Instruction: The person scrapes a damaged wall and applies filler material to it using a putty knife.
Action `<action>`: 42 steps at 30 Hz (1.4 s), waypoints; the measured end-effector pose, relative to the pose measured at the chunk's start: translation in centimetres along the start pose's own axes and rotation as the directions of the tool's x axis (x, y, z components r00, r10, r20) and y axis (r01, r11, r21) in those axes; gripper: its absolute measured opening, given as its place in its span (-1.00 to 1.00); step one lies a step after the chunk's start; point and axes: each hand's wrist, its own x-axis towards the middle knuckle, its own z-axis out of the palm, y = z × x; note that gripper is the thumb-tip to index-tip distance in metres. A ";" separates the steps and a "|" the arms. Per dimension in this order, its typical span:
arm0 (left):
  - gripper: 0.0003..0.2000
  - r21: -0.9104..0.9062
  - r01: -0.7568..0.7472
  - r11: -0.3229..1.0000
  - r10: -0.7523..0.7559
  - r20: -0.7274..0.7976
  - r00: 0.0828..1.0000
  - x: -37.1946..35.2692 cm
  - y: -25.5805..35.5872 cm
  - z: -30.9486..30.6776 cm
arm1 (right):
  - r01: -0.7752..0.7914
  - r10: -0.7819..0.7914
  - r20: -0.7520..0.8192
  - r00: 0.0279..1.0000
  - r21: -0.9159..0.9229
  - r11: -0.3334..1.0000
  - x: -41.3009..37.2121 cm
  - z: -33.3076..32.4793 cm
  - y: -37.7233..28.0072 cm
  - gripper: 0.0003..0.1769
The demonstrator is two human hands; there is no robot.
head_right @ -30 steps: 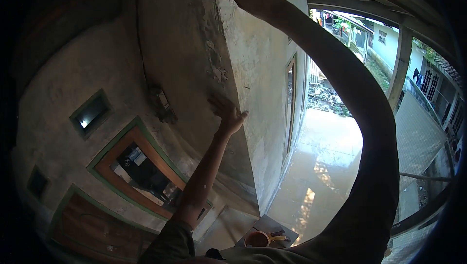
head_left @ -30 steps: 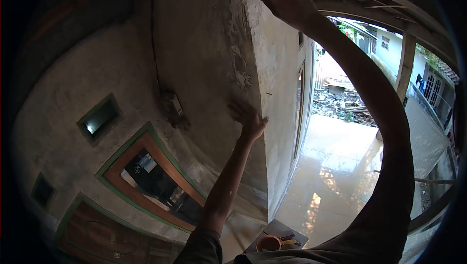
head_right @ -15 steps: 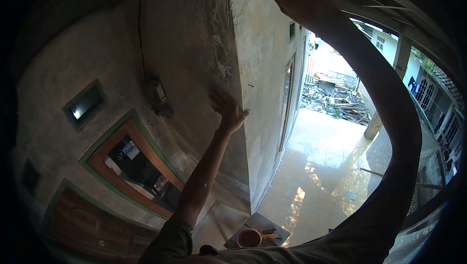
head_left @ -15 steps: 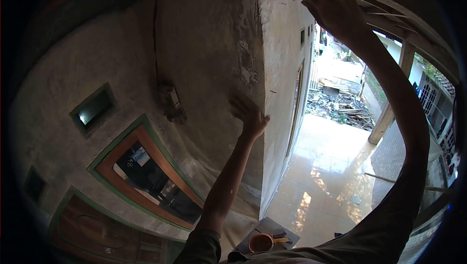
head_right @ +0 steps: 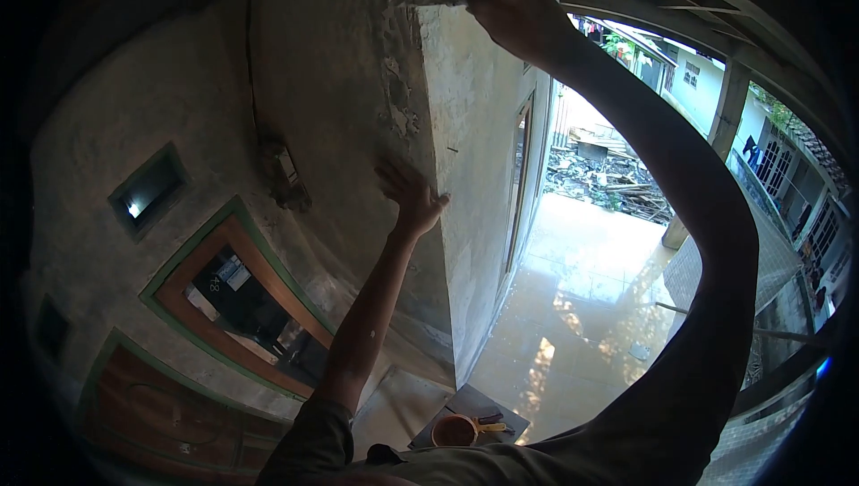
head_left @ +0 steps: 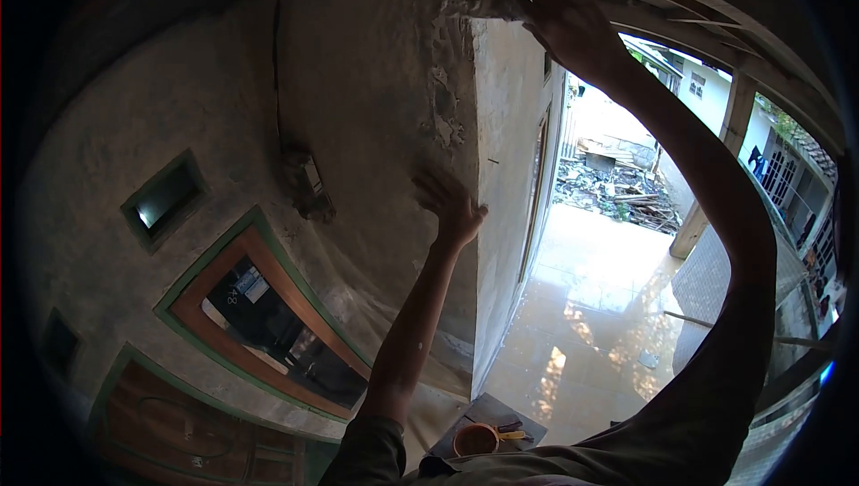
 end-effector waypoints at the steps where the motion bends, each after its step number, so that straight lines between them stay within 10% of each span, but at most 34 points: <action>1: 0.27 0.012 0.009 1.000 -0.009 0.003 1.000 0.1 0.1 0.0 | 0.025 -0.024 -0.015 1.000 0.039 0.999 -1.3 0.3 -0.2 -0.67; 11: 0.27 0.000 0.012 1.000 -0.012 -0.004 1.000 -0.2 0.3 -0.4 | 0.003 -0.046 -0.314 0.948 -0.135 0.991 4.5 1.9 0.2 -0.55; 22: 0.25 -0.020 0.012 1.000 -0.012 -0.014 1.000 -0.3 0.7 -0.7 | 0.122 -0.122 0.093 0.988 0.005 0.993 -1.7 -0.2 -3.9 -0.58; 30: 0.26 -0.053 0.032 0.998 -0.033 -0.006 0.999 -0.2 1.0 -1.0 | -0.018 -0.004 -0.198 0.980 -0.112 0.994 6.1 0.4 -0.4 -0.61; 31: 0.26 -0.055 0.035 0.998 -0.035 -0.001 0.999 -0.2 1.0 -1.1 | -0.300 0.267 0.222 0.938 0.135 0.944 7.7 -0.8 0.0 -0.60; 36: 0.26 -0.060 0.030 0.998 -0.029 0.008 1.000 -0.2 0.8 -1.1 | -0.071 0.055 -0.095 0.994 -0.177 0.982 5.4 1.3 -1.3 -0.59; 42: 0.26 -0.064 0.002 0.998 -0.003 -0.017 1.000 -0.4 0.6 -0.9 | -0.015 0.003 0.125 0.992 0.092 0.996 2.0 -2.3 -6.0 -0.71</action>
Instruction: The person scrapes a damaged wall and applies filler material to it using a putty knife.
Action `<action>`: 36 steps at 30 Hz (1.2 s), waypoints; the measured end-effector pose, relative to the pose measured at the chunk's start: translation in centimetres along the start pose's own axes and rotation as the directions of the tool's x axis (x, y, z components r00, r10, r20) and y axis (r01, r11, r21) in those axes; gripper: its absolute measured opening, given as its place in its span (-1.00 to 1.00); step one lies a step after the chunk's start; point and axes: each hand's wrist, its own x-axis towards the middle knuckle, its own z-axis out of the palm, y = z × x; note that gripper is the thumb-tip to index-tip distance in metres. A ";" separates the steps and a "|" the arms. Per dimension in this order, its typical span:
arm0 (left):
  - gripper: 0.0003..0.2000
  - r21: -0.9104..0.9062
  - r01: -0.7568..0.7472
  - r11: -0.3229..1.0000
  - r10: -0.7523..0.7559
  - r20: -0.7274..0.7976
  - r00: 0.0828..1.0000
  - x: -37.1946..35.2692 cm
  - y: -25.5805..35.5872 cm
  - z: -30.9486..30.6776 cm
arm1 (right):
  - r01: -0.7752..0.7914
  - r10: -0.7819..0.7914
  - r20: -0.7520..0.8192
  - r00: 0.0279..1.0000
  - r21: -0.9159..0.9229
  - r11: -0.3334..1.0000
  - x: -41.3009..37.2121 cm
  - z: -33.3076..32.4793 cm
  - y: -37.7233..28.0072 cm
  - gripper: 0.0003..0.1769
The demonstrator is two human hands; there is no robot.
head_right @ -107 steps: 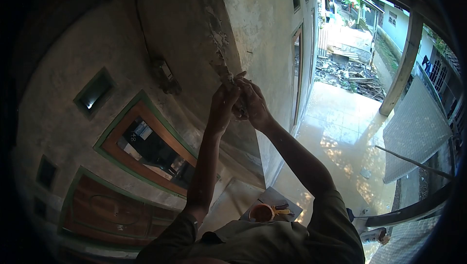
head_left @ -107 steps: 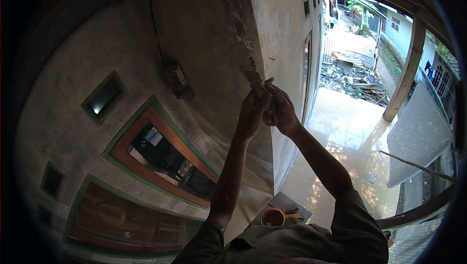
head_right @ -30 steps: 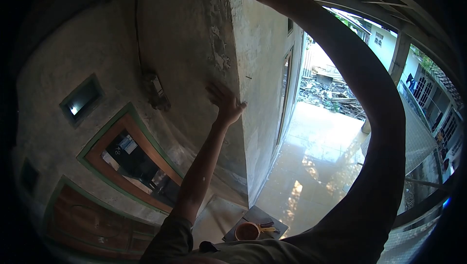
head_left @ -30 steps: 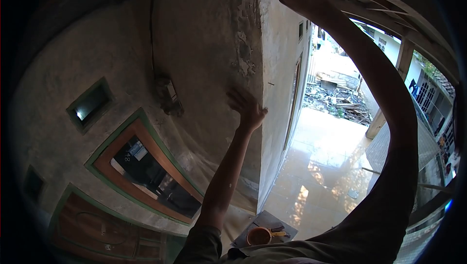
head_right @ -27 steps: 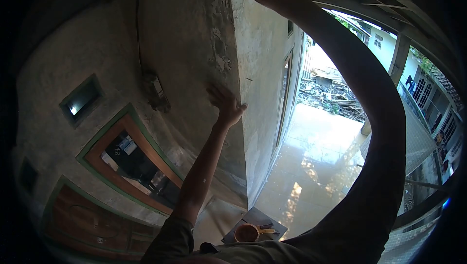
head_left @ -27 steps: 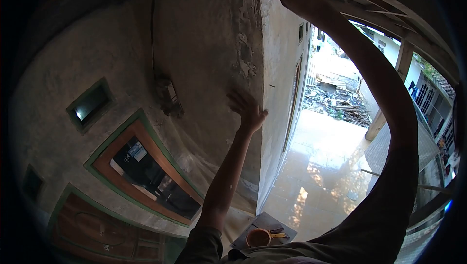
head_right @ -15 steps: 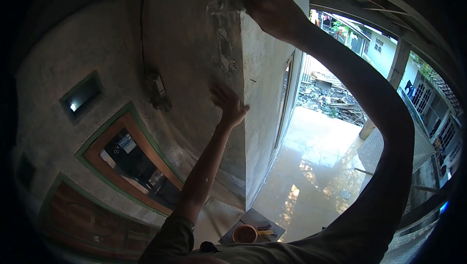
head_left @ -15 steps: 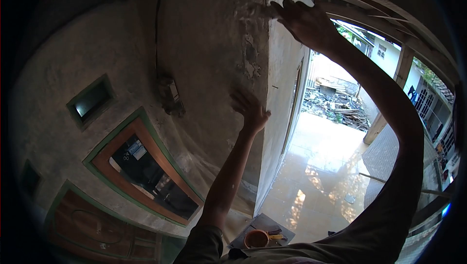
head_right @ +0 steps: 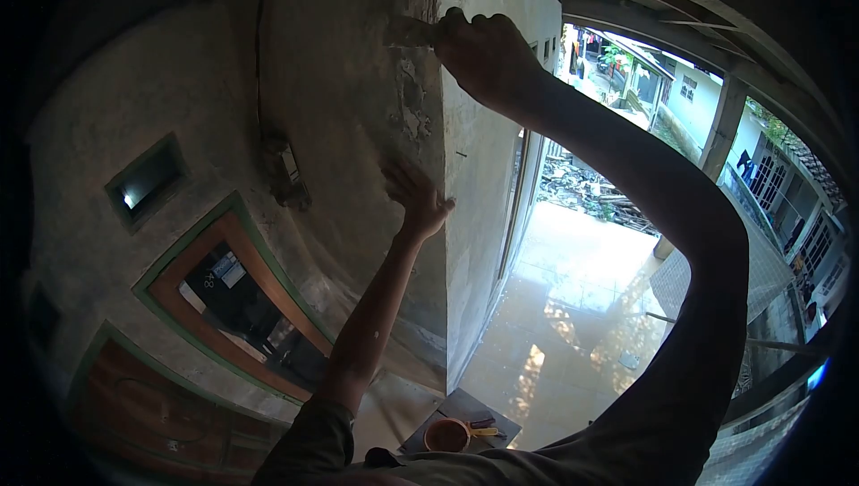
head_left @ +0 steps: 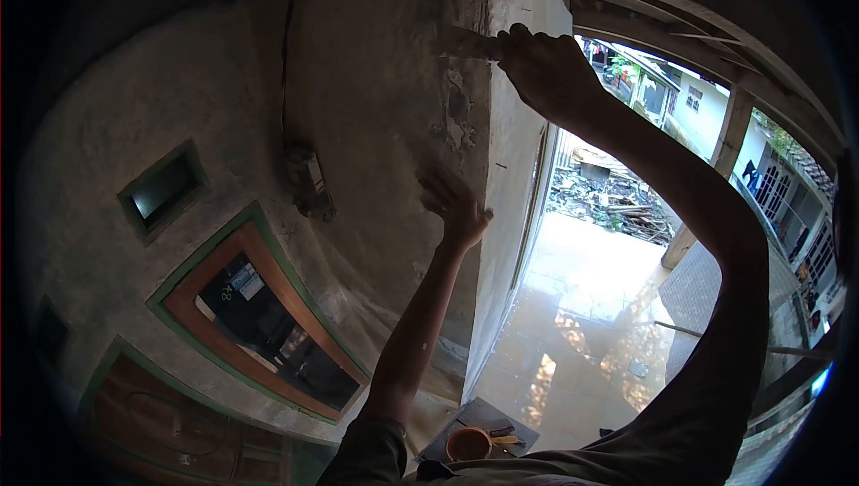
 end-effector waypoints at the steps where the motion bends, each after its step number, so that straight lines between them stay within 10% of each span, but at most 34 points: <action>1: 0.26 -0.001 -0.004 1.000 0.004 -0.004 1.000 0.1 0.0 0.0 | -0.009 0.007 0.022 1.000 0.075 0.997 0.0 -0.1 0.1 -0.73; 4: 0.26 0.002 -0.010 1.000 0.010 0.005 1.000 0.1 0.0 0.1 | -0.011 0.026 -0.250 0.968 0.061 0.998 1.8 1.1 3.0 -0.76; 11: 0.25 0.026 -0.037 0.999 0.037 -0.022 0.999 0.1 -0.4 0.4 | -0.026 -0.029 -0.326 0.945 -0.163 0.986 -0.2 3.8 7.3 -0.70; 19: 0.26 0.011 -0.008 1.000 0.008 -0.004 1.000 0.2 -0.5 0.5 | -0.010 0.012 -0.117 0.993 0.022 1.000 -5.1 1.8 3.0 -0.73; 25: 0.27 0.016 -0.015 1.000 0.015 -0.023 1.000 0.3 -0.6 0.6 | -0.040 0.083 -0.331 0.940 0.134 0.990 -3.5 1.6 4.0 -0.69; 36: 0.28 0.031 -0.031 0.999 0.032 -0.034 0.999 0.1 -0.5 0.6 | -0.053 0.054 -0.003 0.999 0.135 0.989 -6.9 2.9 -1.5 -0.62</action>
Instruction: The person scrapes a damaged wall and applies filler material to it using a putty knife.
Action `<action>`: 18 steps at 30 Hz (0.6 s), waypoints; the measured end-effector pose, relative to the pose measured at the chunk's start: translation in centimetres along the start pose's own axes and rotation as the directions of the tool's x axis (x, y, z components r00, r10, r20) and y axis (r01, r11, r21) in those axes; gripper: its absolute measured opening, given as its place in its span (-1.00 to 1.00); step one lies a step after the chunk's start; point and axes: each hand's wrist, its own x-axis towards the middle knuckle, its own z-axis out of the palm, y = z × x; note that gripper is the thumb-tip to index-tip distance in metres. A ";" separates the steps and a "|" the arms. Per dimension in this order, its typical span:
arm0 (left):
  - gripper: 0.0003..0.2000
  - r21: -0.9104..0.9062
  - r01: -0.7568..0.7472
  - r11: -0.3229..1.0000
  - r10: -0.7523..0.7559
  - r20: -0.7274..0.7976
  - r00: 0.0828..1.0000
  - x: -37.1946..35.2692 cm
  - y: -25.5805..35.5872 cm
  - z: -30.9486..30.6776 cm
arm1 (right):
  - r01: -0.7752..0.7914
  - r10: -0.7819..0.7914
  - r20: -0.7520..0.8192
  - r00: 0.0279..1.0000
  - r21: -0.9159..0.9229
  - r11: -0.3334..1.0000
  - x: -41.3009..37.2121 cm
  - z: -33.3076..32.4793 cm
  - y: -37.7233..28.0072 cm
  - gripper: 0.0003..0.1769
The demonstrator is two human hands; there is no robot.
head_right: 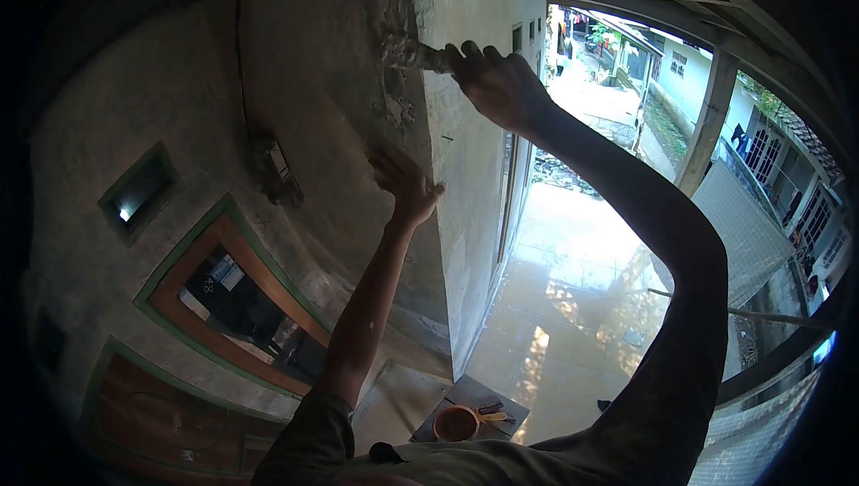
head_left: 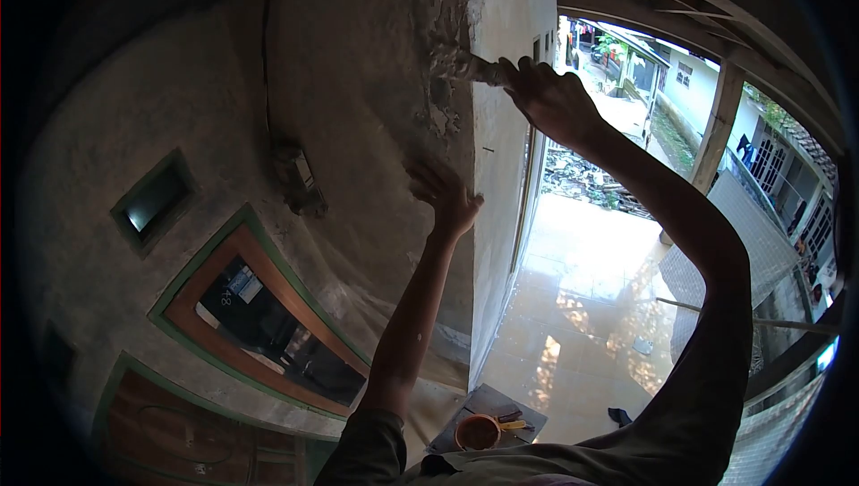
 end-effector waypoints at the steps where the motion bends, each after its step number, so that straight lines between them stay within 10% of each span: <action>1: 0.29 -0.011 0.009 1.000 -0.009 0.000 1.000 0.0 0.1 -0.1 | 0.023 -0.023 0.018 1.000 -0.016 1.000 0.0 -0.2 -0.4 -0.63; 8: 0.28 0.059 0.020 0.998 -0.021 0.026 0.999 0.2 -0.1 0.2 | -0.115 0.093 -0.309 0.946 -0.053 0.992 4.2 -1.1 4.3 -0.69; 18: 0.28 0.042 0.025 0.999 -0.026 0.024 0.999 0.1 -0.1 0.1 | -0.003 0.006 -0.150 0.989 0.021 1.000 -0.4 0.4 2.2 -0.62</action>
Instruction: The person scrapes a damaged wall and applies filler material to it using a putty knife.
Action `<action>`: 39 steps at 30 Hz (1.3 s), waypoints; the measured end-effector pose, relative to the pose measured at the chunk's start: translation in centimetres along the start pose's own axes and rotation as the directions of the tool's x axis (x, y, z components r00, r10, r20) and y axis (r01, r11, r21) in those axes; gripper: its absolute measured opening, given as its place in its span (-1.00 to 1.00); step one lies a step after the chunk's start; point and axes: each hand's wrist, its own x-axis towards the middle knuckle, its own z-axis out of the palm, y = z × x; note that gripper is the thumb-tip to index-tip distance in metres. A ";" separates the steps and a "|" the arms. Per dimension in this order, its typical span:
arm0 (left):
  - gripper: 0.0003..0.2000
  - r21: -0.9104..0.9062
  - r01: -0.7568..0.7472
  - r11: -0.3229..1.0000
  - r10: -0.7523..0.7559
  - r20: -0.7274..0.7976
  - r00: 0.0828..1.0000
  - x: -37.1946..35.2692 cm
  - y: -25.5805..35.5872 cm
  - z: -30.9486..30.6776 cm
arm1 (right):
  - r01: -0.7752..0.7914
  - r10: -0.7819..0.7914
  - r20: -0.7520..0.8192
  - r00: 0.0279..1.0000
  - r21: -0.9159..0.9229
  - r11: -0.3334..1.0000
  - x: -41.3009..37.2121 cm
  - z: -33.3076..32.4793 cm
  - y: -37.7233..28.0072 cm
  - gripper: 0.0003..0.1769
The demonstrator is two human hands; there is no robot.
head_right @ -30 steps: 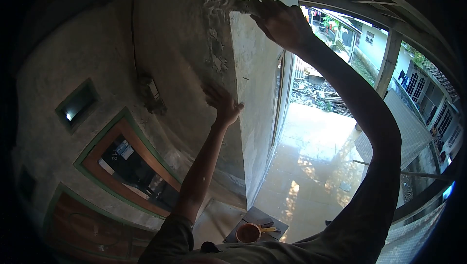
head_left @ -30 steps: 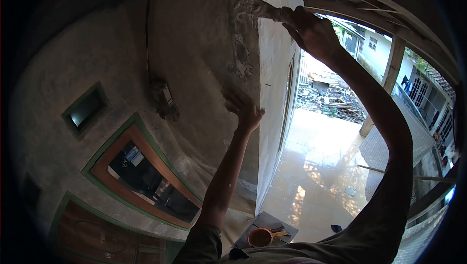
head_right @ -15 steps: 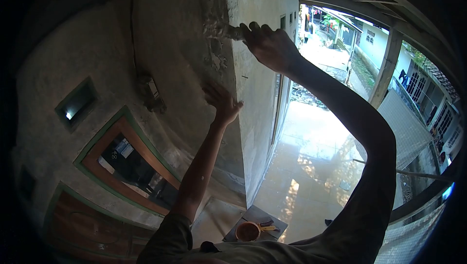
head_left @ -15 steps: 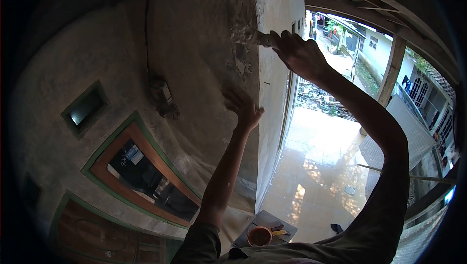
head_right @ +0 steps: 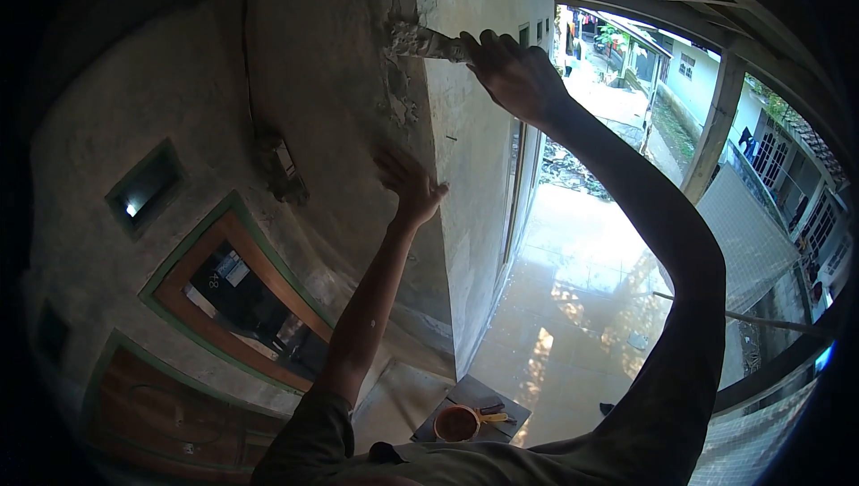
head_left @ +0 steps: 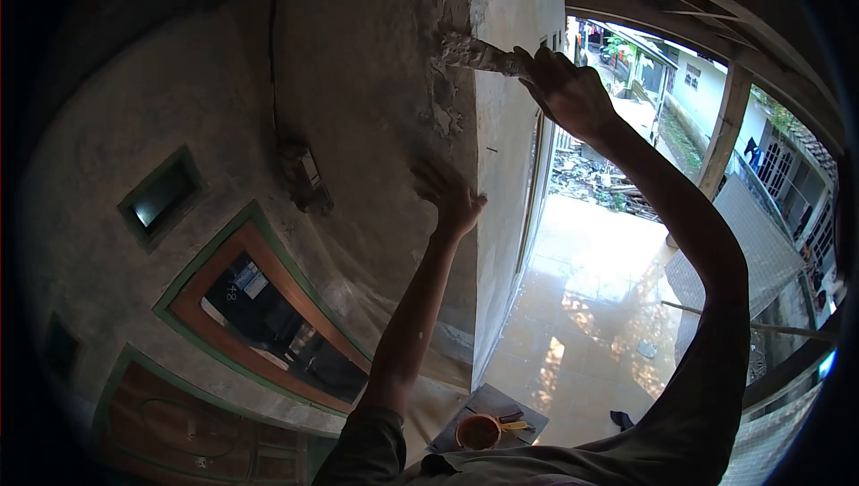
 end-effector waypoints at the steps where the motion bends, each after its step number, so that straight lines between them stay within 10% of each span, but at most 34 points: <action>1: 0.28 -0.002 0.001 1.000 -0.001 0.005 1.000 0.0 -0.1 0.0 | 0.003 -0.003 -0.015 1.000 0.003 1.000 0.6 -0.3 0.5 -0.62; 8: 0.26 -0.025 -0.008 1.000 0.008 0.009 1.000 -0.1 -0.2 0.2 | -0.048 0.022 -0.212 0.977 -0.116 0.992 4.3 0.8 4.3 -0.62; 17: 0.25 -0.048 -0.004 0.999 0.004 0.012 1.000 -0.2 -0.1 -0.1 | 0.036 -0.034 0.062 0.997 -0.032 0.999 1.6 0.0 -0.9 -0.60; 24: 0.26 -0.053 -0.008 0.999 0.010 0.026 1.000 -0.1 -0.5 0.2 | -0.115 0.130 -0.221 0.967 0.079 0.990 4.8 1.5 2.1 -0.69; 36: 0.29 -0.031 -0.001 1.000 0.002 0.025 1.000 0.1 -1.1 0.6 | -0.173 0.177 0.020 0.984 0.342 0.924 -4.2 2.7 -2.4 -0.53; 39: 0.30 -0.046 0.031 0.998 -0.028 0.047 0.998 0.2 -1.3 0.8 | -0.362 0.391 0.066 0.918 0.545 0.757 -4.1 1.5 -2.2 -0.63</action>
